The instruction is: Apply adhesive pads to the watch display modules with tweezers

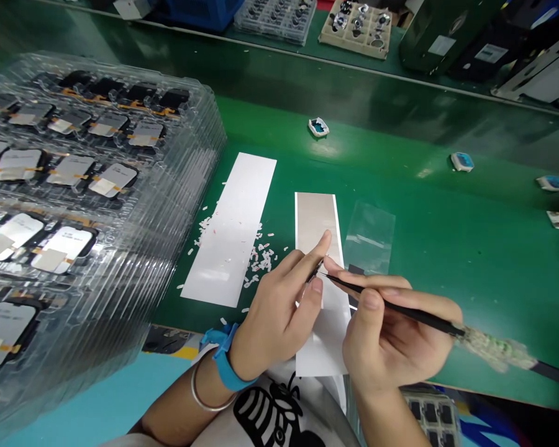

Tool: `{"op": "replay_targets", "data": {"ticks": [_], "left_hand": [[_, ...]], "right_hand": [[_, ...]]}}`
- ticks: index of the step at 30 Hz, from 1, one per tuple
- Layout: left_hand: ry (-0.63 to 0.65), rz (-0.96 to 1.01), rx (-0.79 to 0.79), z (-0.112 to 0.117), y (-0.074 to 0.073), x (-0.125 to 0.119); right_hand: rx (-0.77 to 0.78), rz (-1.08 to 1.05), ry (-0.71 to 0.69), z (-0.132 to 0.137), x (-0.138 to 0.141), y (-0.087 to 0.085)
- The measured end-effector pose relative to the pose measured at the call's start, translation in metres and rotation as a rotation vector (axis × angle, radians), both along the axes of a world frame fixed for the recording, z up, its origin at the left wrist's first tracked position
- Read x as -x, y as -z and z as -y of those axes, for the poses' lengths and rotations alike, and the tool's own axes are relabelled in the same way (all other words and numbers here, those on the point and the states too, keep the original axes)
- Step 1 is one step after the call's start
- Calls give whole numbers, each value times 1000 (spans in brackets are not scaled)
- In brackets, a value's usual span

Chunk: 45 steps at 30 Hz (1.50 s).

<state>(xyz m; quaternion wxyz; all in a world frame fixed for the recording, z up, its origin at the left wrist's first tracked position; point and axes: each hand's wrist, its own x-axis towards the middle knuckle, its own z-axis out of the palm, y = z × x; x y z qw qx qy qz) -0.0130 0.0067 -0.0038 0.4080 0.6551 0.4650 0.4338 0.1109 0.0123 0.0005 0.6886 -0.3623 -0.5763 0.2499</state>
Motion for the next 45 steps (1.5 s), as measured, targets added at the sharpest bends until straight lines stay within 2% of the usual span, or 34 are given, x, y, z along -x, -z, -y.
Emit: {"op": "replay_targets", "data": {"ticks": [12,30,38,45], "left_hand": [[-12,-55,10,0,0,0],[13,-43,19,0,-1,1],[-2,-15,-25,0,-1,1],[36,55,29,1,1,3]], "right_hand": [[-91,11,-32,-3,-1,3],[-41,53,-30,-1,-4,2],[-40,-122,-21,-5,1,0],[42,12,25,1,-2,1]]}}
